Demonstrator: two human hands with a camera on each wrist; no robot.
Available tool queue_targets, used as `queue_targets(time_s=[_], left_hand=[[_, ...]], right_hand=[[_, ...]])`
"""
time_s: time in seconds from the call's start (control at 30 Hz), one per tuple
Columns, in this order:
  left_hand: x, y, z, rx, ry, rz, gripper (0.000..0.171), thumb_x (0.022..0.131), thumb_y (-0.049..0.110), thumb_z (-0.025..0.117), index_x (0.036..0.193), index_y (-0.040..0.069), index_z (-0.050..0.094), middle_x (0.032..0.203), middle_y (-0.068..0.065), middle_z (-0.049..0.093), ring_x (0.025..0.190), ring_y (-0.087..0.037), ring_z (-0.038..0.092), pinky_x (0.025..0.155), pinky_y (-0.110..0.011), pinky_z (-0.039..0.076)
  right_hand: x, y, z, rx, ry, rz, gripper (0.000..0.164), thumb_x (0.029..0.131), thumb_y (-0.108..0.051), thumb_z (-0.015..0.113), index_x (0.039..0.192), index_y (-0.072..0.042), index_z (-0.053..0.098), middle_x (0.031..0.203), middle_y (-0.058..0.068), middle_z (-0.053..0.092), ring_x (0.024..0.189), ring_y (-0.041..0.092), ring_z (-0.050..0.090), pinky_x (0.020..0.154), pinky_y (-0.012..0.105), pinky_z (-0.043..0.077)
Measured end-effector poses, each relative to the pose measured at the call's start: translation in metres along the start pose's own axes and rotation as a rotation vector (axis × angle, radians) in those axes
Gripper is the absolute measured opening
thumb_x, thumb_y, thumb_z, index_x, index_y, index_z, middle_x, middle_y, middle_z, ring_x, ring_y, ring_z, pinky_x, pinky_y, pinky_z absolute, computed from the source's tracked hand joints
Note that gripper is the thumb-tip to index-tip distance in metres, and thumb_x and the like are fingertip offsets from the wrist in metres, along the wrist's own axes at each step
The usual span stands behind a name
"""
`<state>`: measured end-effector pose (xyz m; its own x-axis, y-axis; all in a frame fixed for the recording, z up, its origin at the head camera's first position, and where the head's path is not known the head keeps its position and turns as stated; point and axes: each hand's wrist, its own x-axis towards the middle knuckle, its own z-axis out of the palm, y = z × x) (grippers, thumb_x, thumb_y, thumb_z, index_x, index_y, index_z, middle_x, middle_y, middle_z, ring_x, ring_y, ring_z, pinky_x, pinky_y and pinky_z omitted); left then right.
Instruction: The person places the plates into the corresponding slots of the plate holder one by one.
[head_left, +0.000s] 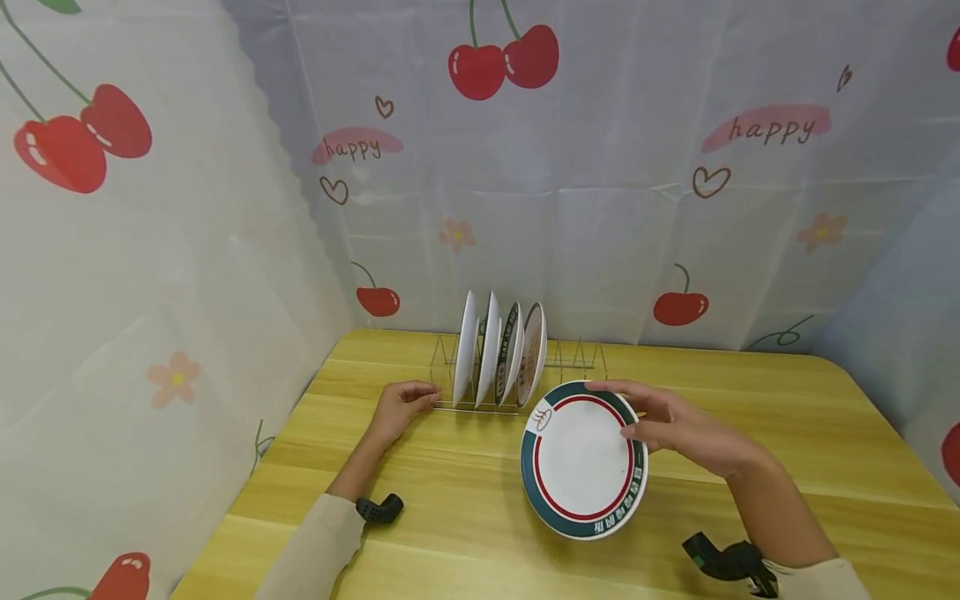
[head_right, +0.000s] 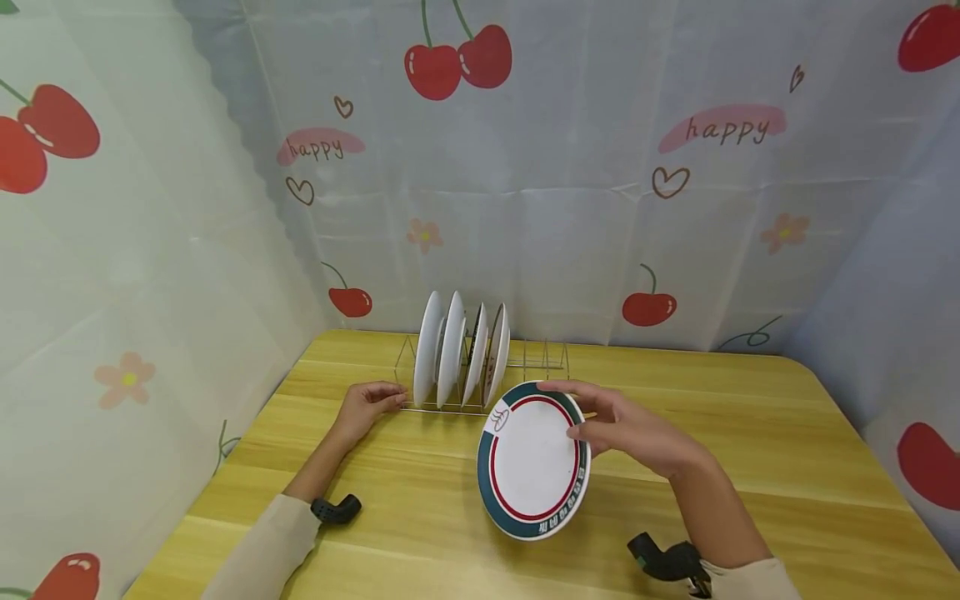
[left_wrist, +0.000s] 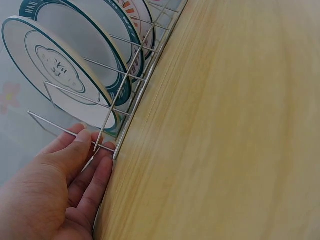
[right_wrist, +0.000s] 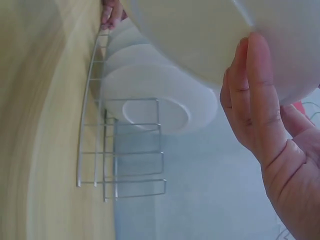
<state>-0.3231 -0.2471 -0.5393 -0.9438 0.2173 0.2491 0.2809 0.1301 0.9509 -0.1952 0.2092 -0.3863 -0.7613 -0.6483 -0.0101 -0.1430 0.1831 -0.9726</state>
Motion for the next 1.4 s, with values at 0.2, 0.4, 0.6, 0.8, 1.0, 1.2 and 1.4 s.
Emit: queue_targets(time_s=[0.2, 0.4, 0.6, 0.8, 1.0, 1.2, 1.4], left_hand=[[-0.002, 0.0, -0.001, 0.006, 0.01, 0.011, 0.017, 0.093, 0.001, 0.072, 0.108, -0.006, 0.076, 0.108, -0.021, 0.074, 0.091, -0.02, 0.074, 0.074, -0.03, 0.063], [0.0, -0.001, -0.001, 0.007, 0.007, 0.007, 0.018, 0.093, 0.003, 0.073, 0.108, -0.006, 0.076, 0.108, -0.02, 0.075, 0.089, -0.018, 0.074, 0.074, -0.031, 0.063], [0.003, 0.0, -0.001, -0.005, 0.005, 0.03, 0.019, 0.093, 0.003, 0.073, 0.109, -0.009, 0.074, 0.109, -0.024, 0.073, 0.09, -0.019, 0.074, 0.074, -0.029, 0.063], [0.002, 0.0, -0.001, -0.004, 0.0, 0.028, 0.018, 0.094, 0.001, 0.072, 0.109, -0.009, 0.075, 0.109, -0.024, 0.073, 0.09, -0.017, 0.074, 0.074, -0.03, 0.063], [0.0, -0.002, -0.001, -0.002, 0.005, 0.009, 0.019, 0.094, 0.003, 0.072, 0.109, -0.007, 0.075, 0.11, -0.023, 0.073, 0.091, -0.019, 0.074, 0.075, -0.03, 0.063], [0.0, -0.001, 0.0, 0.007, 0.011, 0.024, 0.021, 0.093, 0.004, 0.073, 0.108, -0.009, 0.074, 0.11, -0.025, 0.073, 0.092, -0.024, 0.074, 0.075, -0.03, 0.063], [-0.001, 0.0, 0.002, 0.006, 0.017, 0.032, 0.02, 0.093, 0.003, 0.072, 0.108, -0.01, 0.074, 0.109, -0.025, 0.073, 0.089, -0.02, 0.074, 0.074, -0.029, 0.063]], right_hand=[[-0.007, -0.007, -0.005, 0.018, 0.066, -0.054, 0.056, 0.105, -0.005, 0.051, 0.158, -0.013, 0.036, 0.15, 0.024, 0.042, 0.117, 0.04, 0.059, 0.088, 0.048, 0.059], [-0.012, -0.013, -0.008, 0.063, 0.13, -0.082, 0.059, 0.105, -0.003, 0.051, 0.16, -0.014, 0.031, 0.145, 0.021, 0.048, 0.114, 0.037, 0.062, 0.087, 0.049, 0.06], [-0.014, -0.022, -0.012, 0.11, 0.185, -0.133, 0.064, 0.105, -0.001, 0.049, 0.162, -0.019, 0.025, 0.149, 0.013, 0.044, 0.114, 0.028, 0.064, 0.083, 0.046, 0.062], [-0.012, -0.025, -0.015, 0.221, 0.209, -0.136, 0.065, 0.106, 0.0, 0.046, 0.162, -0.022, 0.024, 0.147, 0.013, 0.042, 0.108, 0.028, 0.068, 0.08, 0.049, 0.063], [-0.004, -0.036, -0.023, 0.124, 0.299, -0.106, 0.062, 0.104, -0.004, 0.054, 0.159, -0.018, 0.029, 0.139, 0.016, 0.046, 0.101, 0.025, 0.068, 0.077, 0.046, 0.064], [0.01, -0.053, -0.038, 0.02, 0.323, -0.089, 0.062, 0.103, -0.007, 0.058, 0.159, -0.017, 0.032, 0.136, 0.017, 0.046, 0.102, 0.023, 0.066, 0.076, 0.043, 0.064], [0.03, -0.064, -0.052, -0.058, 0.34, -0.034, 0.064, 0.104, -0.014, 0.061, 0.16, -0.018, 0.03, 0.132, 0.023, 0.049, 0.099, 0.023, 0.068, 0.078, 0.041, 0.064]])
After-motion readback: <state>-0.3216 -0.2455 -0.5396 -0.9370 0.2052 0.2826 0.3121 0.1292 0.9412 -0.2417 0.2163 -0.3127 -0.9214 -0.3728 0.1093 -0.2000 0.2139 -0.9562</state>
